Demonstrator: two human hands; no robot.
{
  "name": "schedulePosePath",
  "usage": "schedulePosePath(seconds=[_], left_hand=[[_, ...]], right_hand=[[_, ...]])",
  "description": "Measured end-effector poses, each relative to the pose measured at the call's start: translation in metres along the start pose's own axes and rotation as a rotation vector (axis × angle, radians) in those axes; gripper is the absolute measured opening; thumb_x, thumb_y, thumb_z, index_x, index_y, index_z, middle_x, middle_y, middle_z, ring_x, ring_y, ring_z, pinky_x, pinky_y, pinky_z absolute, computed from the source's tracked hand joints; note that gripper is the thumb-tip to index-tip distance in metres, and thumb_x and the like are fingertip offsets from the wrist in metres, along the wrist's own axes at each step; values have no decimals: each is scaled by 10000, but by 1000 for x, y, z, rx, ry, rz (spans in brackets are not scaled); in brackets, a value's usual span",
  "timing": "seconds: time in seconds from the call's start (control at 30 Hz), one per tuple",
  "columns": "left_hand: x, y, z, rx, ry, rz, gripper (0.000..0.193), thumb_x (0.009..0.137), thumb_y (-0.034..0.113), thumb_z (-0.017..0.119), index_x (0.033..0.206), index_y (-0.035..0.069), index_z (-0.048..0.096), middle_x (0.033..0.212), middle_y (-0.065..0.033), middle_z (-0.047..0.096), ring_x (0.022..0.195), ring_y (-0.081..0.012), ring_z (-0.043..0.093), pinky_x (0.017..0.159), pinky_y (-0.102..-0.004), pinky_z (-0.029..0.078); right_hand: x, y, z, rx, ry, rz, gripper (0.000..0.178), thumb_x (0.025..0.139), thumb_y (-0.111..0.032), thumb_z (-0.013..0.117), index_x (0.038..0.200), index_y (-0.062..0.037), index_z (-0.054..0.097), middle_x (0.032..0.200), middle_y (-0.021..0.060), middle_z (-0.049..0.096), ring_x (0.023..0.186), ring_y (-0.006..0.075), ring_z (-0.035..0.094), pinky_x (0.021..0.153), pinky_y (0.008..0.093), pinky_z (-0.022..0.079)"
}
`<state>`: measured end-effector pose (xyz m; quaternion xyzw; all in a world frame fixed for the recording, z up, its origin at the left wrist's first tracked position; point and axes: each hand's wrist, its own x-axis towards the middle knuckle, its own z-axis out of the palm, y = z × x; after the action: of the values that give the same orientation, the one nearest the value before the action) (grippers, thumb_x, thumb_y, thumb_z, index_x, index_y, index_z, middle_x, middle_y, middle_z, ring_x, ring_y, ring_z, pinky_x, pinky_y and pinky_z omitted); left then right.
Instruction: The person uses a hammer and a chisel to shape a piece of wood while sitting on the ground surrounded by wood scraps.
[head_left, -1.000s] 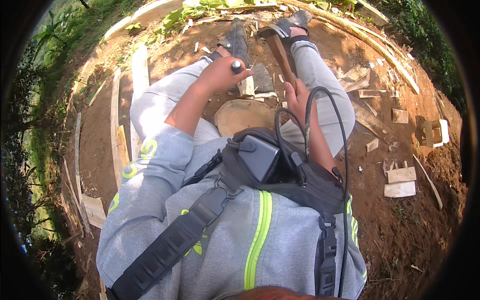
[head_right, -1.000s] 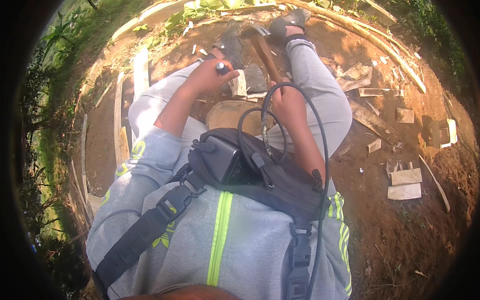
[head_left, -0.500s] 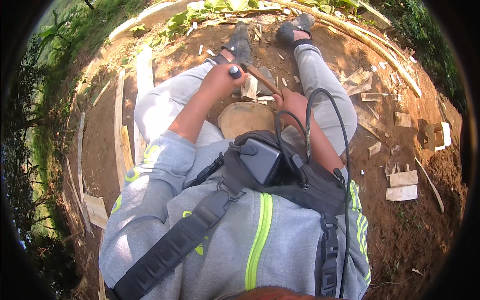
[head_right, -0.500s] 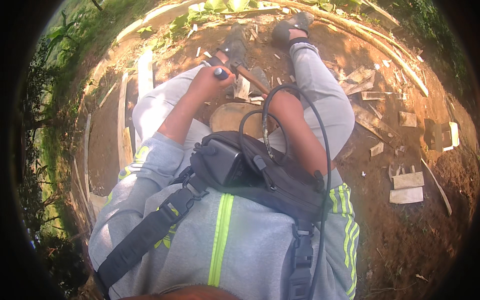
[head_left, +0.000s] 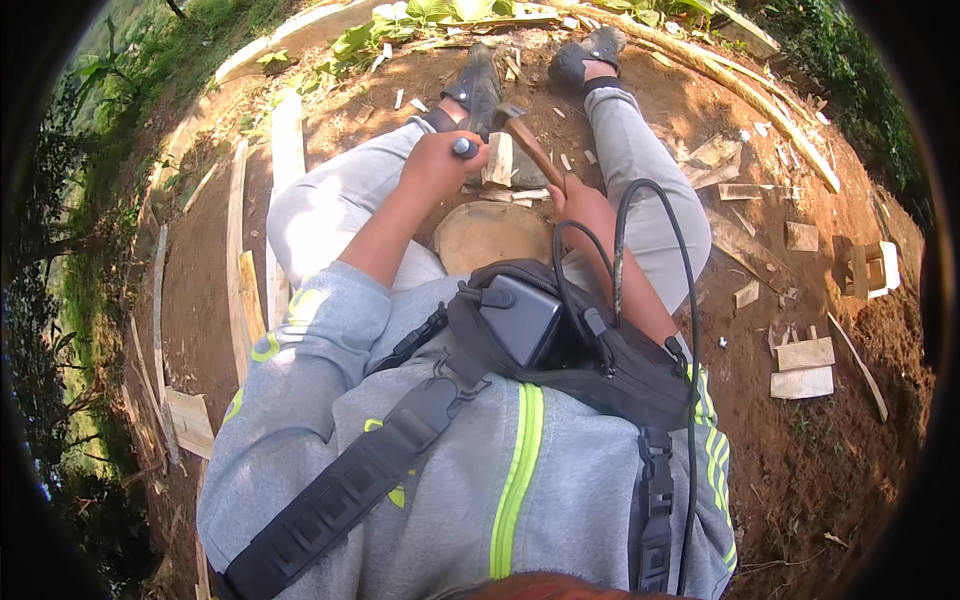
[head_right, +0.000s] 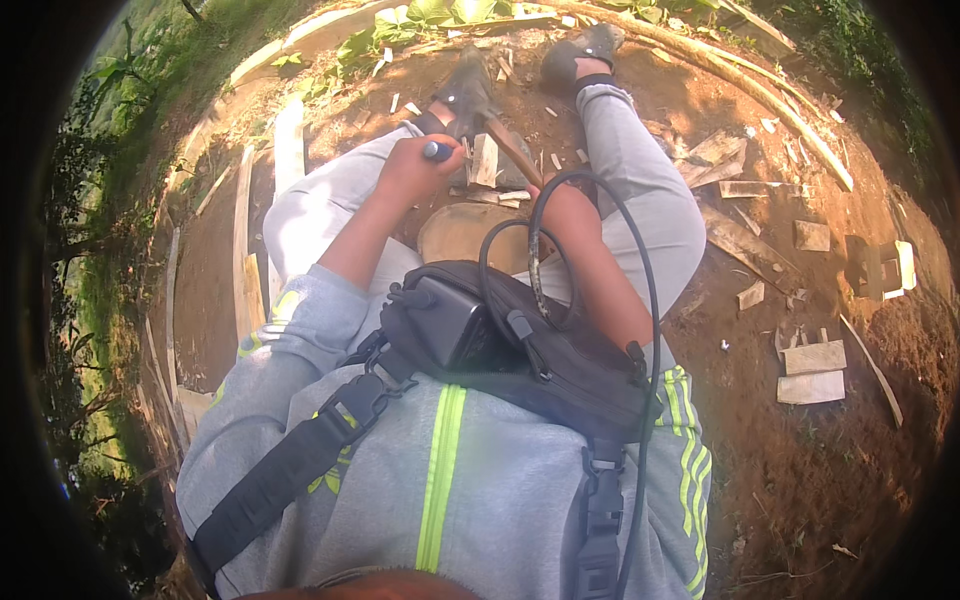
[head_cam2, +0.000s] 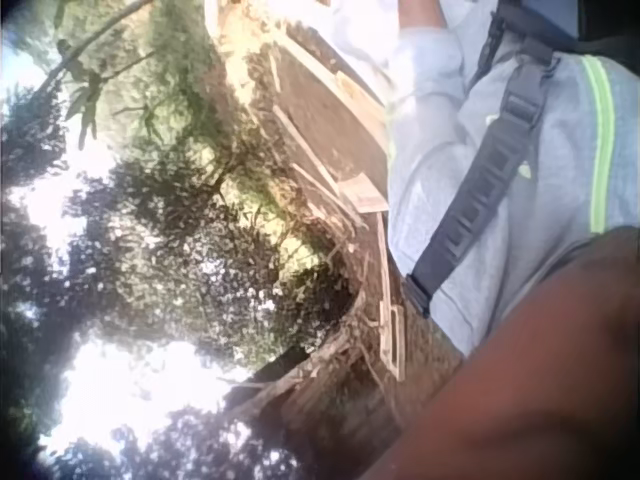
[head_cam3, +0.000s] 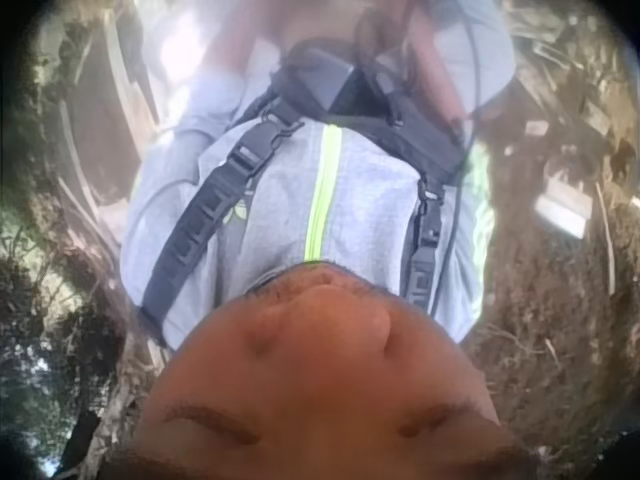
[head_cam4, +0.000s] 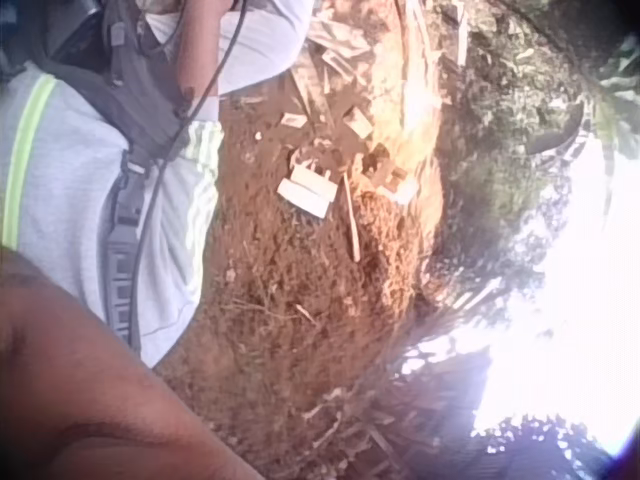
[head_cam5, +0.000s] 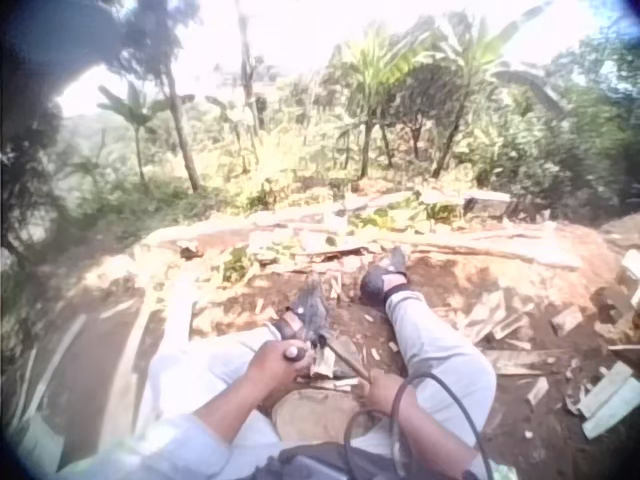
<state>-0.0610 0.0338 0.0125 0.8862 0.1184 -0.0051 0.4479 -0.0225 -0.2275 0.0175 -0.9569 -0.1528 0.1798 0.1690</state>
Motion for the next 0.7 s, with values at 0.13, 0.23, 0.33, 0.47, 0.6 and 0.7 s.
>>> schedulePosePath(seconds=[0.13,0.23,0.33,0.47,0.6,0.7], left_hand=[[-4,-2,1,-75,20,11,269,933,388,771,1010,133,810,850,-139,767,775,-299,739,713,-387,561],[-7,0,4,-108,91,-15,276,928,373,777,1011,112,811,862,-141,775,801,-283,760,726,-380,569],[-10,1,5,-135,102,-31,262,927,358,773,998,109,812,852,-140,774,801,-302,762,723,-386,573],[-13,14,6,-71,111,64,241,928,353,762,983,124,813,840,-146,762,800,-338,748,721,-398,575],[-13,14,16,-11,85,97,246,934,365,748,970,130,810,822,-153,745,785,-369,730,703,-431,572],[-13,18,15,-1,127,188,254,941,372,744,959,128,808,810,-153,738,771,-375,723,682,-437,568]], right_hand=[[10,-10,-9,-30,-7,5,422,1091,-410,549,1005,-8,644,927,283,718,940,488,692,811,578,517],[1,-33,-25,97,41,42,425,1079,-418,536,1112,-21,684,936,254,729,957,440,728,828,548,567],[4,-14,-8,-22,-108,51,435,1095,-417,511,1139,-18,677,985,268,727,1022,452,707,872,559,546],[10,0,-19,23,-78,92,451,1101,-421,506,1162,-3,664,1023,287,728,1045,458,699,892,567,532],[1,1,-12,125,-36,67,475,1094,-442,517,1162,5,664,1036,287,732,1042,465,704,887,570,540],[3,19,15,12,-98,61,414,1096,-404,523,1073,-14,660,965,283,717,974,485,689,839,569,514]])
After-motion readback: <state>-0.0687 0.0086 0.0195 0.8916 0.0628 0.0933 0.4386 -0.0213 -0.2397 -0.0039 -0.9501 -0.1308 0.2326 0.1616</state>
